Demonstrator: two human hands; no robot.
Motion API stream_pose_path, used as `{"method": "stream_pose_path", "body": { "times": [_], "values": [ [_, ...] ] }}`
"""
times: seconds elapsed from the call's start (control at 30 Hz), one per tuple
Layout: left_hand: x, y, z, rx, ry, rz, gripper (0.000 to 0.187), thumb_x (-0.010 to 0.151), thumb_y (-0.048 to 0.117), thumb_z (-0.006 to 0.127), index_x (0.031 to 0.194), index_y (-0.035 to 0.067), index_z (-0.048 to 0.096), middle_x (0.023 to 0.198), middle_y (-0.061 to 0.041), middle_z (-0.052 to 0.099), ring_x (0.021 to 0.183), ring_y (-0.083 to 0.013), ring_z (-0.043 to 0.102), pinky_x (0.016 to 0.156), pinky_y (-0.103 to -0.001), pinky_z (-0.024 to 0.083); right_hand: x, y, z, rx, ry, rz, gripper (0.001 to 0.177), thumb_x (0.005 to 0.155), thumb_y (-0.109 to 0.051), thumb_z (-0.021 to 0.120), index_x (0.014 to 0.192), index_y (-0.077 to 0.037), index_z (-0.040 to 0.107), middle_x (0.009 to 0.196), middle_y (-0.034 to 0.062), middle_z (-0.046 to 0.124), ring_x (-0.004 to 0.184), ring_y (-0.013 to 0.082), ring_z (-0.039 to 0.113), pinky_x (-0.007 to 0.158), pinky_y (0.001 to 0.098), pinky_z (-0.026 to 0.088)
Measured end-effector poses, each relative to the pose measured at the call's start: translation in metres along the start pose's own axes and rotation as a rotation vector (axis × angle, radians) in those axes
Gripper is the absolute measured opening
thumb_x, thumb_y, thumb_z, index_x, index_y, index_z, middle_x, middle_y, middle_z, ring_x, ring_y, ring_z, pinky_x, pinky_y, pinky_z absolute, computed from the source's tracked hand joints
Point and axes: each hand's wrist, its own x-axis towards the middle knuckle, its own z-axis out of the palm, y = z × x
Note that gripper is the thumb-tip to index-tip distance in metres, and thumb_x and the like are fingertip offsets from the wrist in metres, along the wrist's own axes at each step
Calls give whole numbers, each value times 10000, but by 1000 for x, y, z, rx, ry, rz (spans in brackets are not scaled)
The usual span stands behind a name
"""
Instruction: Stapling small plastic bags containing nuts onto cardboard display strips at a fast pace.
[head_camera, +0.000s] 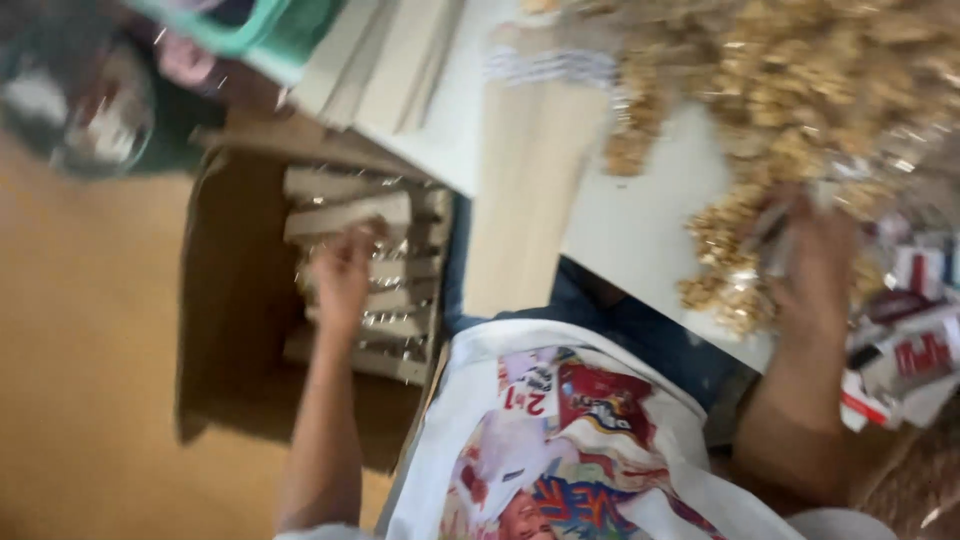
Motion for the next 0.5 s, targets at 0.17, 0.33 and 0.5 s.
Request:
{"method": "stream_pose_path", "body": {
  "times": [0.17,0.33,0.5],
  "values": [
    [-47,64,94,629,87,643,289,947,446,718,1014,165,726,737,-49,660,664,-241,667,590,-363,540,-15,20,36,-427,-174,-512,341,863,-91,911,1067,18,661,962,181,673,947,320,665,827,474,487],
    [-81,129,126,870,-63,887,696,794,618,753,1265,111,675,880,-65,684,761,-252,695,575,-390,600,-46,11,128,-359,-400,-726,489,763,-8,866,1206,24,661,1212,188,665,1177,361,642,1018,472,510],
    [-76,98,135,1072,10,949,620,809,452,771,1341,156,656,944,-37,700,797,-223,701,578,-347,594,-70,27,162,-900,-104,-1170,483,712,-86,745,1189,-155,716,1154,41,704,1009,266,691,763,414,570]
  ]
}}
